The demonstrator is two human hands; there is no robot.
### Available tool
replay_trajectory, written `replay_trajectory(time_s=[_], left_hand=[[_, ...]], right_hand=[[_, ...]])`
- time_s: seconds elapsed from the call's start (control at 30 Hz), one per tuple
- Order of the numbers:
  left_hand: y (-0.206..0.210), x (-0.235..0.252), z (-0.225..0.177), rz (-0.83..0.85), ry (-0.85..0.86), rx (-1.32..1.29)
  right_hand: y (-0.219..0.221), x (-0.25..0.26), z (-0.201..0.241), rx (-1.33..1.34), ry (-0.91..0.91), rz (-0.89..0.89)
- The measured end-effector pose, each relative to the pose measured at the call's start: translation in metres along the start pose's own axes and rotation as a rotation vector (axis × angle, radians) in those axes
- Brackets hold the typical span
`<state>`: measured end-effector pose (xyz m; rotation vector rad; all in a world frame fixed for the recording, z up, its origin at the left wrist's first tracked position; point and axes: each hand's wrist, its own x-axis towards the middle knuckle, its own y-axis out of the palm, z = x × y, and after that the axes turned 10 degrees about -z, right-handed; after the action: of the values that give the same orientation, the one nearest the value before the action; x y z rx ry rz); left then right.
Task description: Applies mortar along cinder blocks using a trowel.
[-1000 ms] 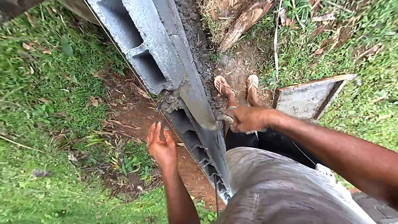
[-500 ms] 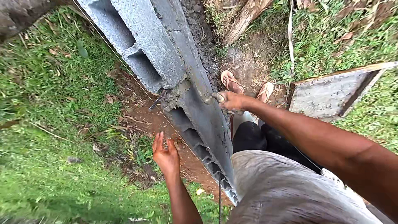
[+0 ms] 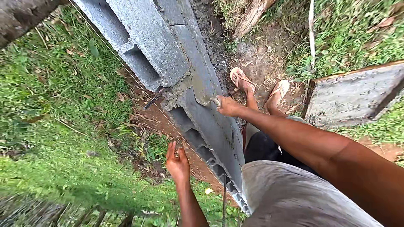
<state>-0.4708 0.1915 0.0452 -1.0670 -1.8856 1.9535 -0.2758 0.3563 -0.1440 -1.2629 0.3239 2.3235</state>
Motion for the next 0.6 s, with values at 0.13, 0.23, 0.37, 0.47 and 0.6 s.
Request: replay_trajectory(time_s=[0.13, 0.23, 0.37, 0.47, 0.6], left_hand=[[0.005, -0.008, 0.004, -0.002, -0.005, -0.009], [0.008, -0.015, 0.004, -0.01, -0.004, -0.011], [0.007, -0.028, 0.003, -0.025, -0.028, -0.008], [0.002, -0.044, 0.004, -0.047, -0.046, 0.002], [-0.007, -0.075, 0.006, -0.1, -0.041, -0.021]], right_hand=[[-0.003, -0.009, 0.008, -0.046, -0.041, -0.043], [-0.006, -0.022, 0.019, -0.082, -0.05, -0.065], [-0.005, -0.039, 0.025, -0.14, -0.09, -0.091], [-0.01, -0.07, 0.026, -0.189, -0.235, -0.115], [-0.029, -0.129, 0.002, -0.145, -0.361, -0.197]])
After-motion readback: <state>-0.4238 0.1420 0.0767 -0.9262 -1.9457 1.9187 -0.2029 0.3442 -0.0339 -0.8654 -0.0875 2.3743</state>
